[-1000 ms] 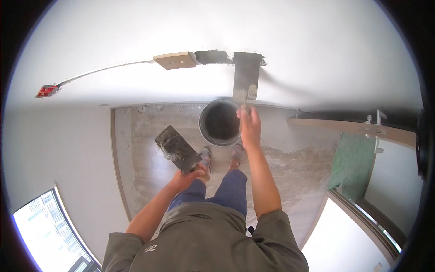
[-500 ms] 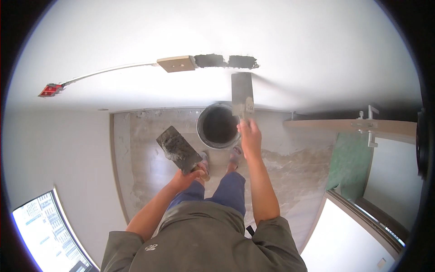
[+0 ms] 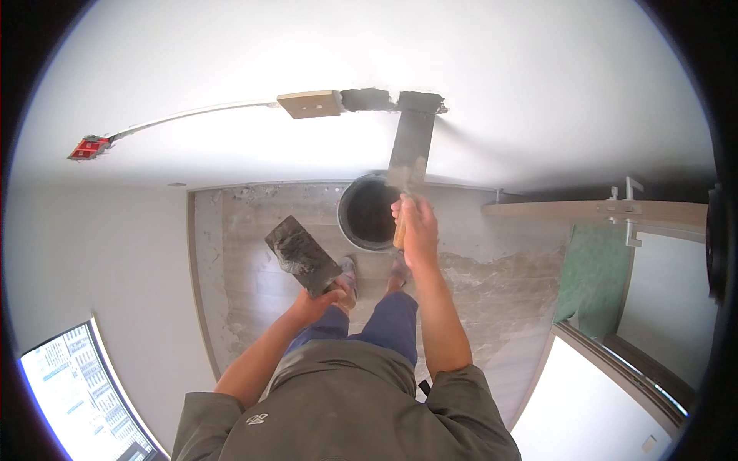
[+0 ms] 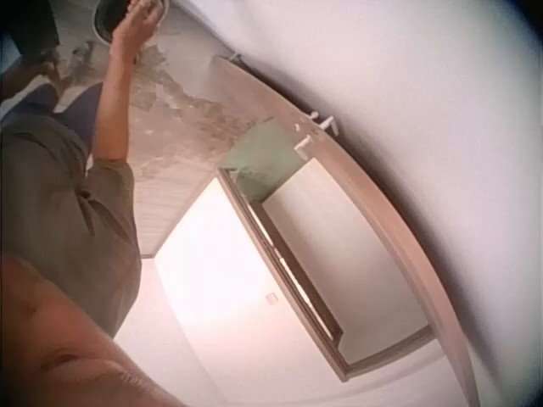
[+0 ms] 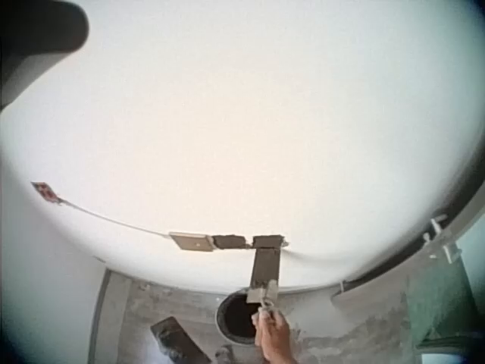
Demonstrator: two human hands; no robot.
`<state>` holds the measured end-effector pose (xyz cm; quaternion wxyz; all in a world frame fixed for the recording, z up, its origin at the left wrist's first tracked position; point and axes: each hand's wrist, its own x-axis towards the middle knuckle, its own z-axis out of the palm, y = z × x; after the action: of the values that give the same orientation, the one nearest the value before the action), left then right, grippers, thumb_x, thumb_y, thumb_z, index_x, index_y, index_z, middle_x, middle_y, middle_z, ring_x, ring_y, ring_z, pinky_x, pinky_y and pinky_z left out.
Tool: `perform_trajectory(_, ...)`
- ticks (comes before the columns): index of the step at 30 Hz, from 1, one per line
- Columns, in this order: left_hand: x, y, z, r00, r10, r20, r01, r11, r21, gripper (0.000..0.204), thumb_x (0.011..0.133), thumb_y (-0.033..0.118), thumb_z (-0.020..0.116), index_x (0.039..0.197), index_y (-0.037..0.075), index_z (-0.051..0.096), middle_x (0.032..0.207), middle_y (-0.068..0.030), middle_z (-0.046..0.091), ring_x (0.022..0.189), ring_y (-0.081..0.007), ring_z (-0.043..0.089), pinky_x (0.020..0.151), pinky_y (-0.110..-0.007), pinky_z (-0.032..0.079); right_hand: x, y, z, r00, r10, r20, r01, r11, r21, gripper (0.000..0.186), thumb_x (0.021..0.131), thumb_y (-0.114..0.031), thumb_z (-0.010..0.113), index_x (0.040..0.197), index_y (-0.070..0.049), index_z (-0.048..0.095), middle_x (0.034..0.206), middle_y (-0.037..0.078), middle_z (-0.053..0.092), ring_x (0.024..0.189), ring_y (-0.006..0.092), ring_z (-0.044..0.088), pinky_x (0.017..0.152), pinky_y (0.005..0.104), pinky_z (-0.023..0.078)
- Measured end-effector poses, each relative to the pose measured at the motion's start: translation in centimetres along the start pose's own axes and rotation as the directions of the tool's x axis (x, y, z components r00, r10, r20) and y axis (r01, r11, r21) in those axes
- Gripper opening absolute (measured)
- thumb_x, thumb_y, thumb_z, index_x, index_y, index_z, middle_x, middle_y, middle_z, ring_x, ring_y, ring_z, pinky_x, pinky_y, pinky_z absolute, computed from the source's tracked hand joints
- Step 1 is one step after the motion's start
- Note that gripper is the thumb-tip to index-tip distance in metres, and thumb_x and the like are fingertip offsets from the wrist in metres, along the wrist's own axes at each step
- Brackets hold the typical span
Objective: Applying plaster or wall filler to a wall using a trowel and putty knife to smooth the surface.
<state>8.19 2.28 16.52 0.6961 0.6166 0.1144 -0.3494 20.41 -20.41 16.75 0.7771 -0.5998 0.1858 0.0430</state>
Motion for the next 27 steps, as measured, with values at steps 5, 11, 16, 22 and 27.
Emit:
perform_trajectory(5,-0.2,-1.2,-0.9,0.999,0.003,-0.034,-0.001,0.999,0.051,0.017,0.088,0.007,0.065,0.104,0.005,0.059,0.103,-0.0049,0.063,0.091,-0.0155,0.06,0.078,-0.031,0.05,0.2,0.5,1.4,0.997,0.054,-0.051,-0.052,0.998,0.031,0.028,0.097,-0.025,0.055,0.11,-0.002,0.061,0.091,0.006,0.063,0.08,0.0127,0.057,0.072,0.0278,0.048)
perform_trajectory(11,-0.5,-1.2,-1.6,1.0,0.03,-0.01,-0.029,0.998,0.055,0.019,0.088,0.008,0.066,0.104,0.005,0.058,0.103,-0.0052,0.063,0.092,-0.0157,0.06,0.078,-0.032,0.05,-0.5,0.4,2.2,0.996,0.069,-0.051,-0.068,0.997,0.038,0.027,0.097,-0.026,0.055,0.108,-0.002,0.061,0.088,0.005,0.063,0.077,0.013,0.058,0.068,0.0273,0.049)
perform_trajectory(16,-0.4,-1.1,-1.9,0.998,0.058,-0.002,-0.058,0.992,0.108,0.019,0.088,0.009,0.066,0.105,0.005,0.059,0.102,-0.0052,0.063,0.092,-0.0153,0.06,0.078,-0.032,0.05,-1.1,1.3,0.9,0.992,0.091,-0.089,-0.092,0.996,-0.006,0.03,0.096,-0.028,0.055,0.109,-0.002,0.062,0.088,0.006,0.063,0.076,0.0127,0.058,0.068,0.0272,0.049)
perform_trajectory(22,-0.6,-1.2,-2.3,0.999,0.037,-0.007,-0.036,0.994,0.106,0.018,0.088,0.009,0.066,0.104,0.006,0.057,0.102,-0.0053,0.063,0.092,-0.0155,0.059,0.078,-0.032,0.05,-0.7,-0.4,1.4,0.996,0.049,-0.072,-0.051,0.998,-0.021,0.03,0.095,-0.025,0.054,0.109,-0.001,0.062,0.086,0.006,0.063,0.075,0.0131,0.058,0.067,0.0275,0.049)
perform_trajectory(27,-0.7,-2.1,-2.3,0.999,0.049,-0.001,-0.049,0.997,0.057,0.02,0.087,0.008,0.066,0.104,0.006,0.055,0.102,-0.0058,0.063,0.092,-0.016,0.059,0.078,-0.032,0.05,-0.3,0.9,1.0,0.991,0.112,-0.071,-0.114,0.993,-0.021,0.027,0.097,-0.026,0.055,0.106,-0.002,0.062,0.083,0.004,0.062,0.072,0.0106,0.056,0.063,0.0256,0.047)
